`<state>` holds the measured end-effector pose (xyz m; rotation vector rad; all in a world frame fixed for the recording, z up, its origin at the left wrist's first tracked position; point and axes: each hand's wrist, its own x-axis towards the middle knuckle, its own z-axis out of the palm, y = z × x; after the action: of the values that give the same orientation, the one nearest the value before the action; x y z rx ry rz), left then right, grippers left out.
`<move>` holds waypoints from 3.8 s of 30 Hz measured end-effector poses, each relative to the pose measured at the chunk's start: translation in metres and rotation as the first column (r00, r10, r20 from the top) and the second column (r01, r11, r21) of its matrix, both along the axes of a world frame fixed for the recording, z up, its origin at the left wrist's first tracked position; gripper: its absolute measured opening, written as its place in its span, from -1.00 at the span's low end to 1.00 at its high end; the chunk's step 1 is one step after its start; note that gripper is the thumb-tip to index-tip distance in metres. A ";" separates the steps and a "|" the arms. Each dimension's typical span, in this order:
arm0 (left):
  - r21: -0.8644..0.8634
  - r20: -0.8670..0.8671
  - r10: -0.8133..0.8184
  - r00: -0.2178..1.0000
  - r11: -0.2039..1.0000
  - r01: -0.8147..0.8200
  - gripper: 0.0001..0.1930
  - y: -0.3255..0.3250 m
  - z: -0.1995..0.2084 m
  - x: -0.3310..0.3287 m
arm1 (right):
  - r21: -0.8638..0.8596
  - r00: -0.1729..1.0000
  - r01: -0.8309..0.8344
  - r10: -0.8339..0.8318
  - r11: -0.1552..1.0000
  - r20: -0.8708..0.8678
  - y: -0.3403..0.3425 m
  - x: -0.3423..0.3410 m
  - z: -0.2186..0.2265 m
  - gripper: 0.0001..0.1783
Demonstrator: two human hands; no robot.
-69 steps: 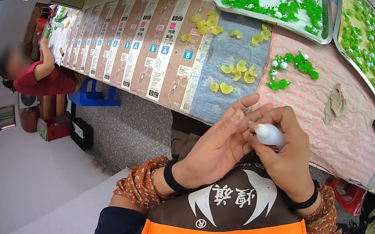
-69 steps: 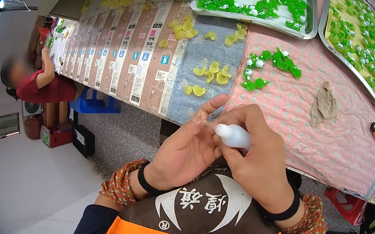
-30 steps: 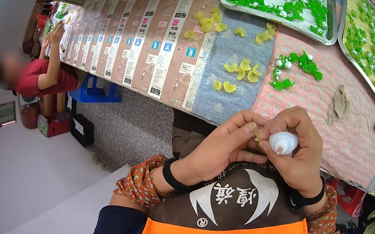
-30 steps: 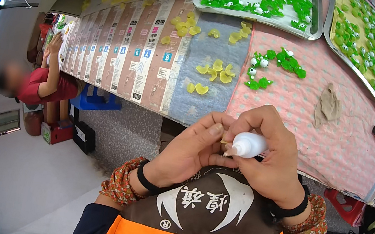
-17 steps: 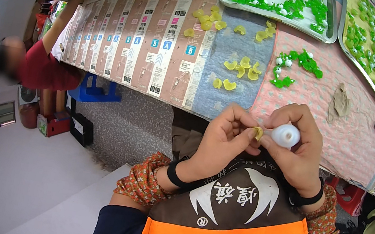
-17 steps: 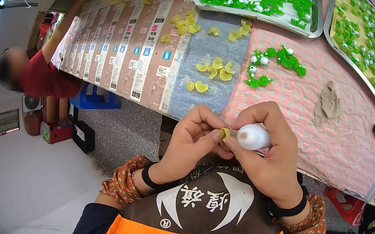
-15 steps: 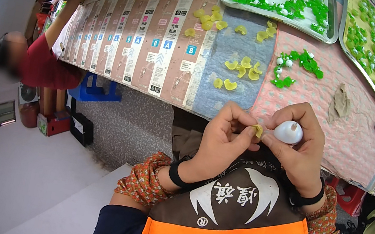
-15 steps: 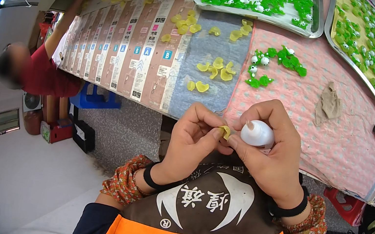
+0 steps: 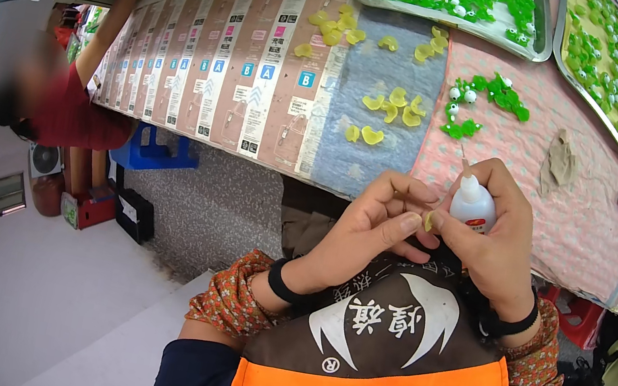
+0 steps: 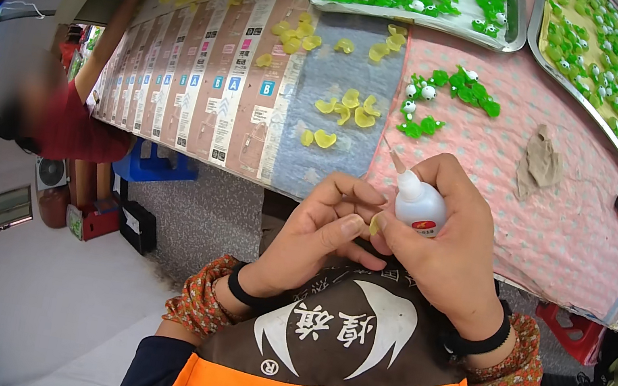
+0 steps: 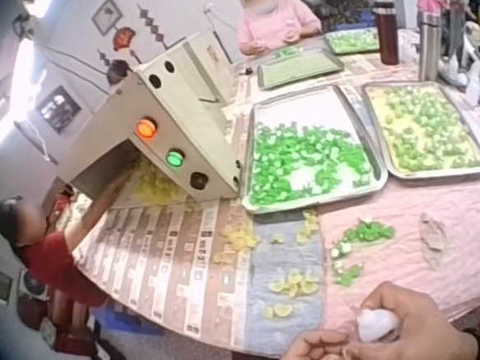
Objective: The person is assembling small green and yellow plastic parts using glue at a workstation.
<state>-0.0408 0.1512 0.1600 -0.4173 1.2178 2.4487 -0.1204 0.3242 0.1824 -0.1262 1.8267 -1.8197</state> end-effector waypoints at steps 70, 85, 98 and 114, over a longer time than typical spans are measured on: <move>0.095 -0.150 0.015 0.989 0.995 0.000 -0.72 -0.008 -0.025 0.012 | 0.138 0.724 -0.182 0.227 0.974 -0.652 0.044 0.015 0.021 -0.70; -0.214 -0.169 0.079 0.982 0.970 -0.115 -0.70 -0.003 -0.005 0.014 | 0.155 0.666 -0.091 0.176 0.984 -0.725 0.043 0.015 0.023 -0.66; -0.259 -0.223 0.092 0.970 0.954 -0.150 -0.70 -0.002 -0.008 0.017 | 0.253 0.611 -0.102 0.261 0.962 -0.747 0.039 0.016 0.017 -0.65; 0.452 0.086 0.178 0.980 0.870 -0.197 -0.64 0.002 -0.022 0.015 | 0.120 0.662 -0.085 0.147 0.989 -0.735 0.033 0.022 0.021 -0.61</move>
<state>-0.0255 0.1535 0.1377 -0.4607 0.5624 2.7668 -0.0986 0.3568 0.2034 -1.0887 2.3390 -1.7205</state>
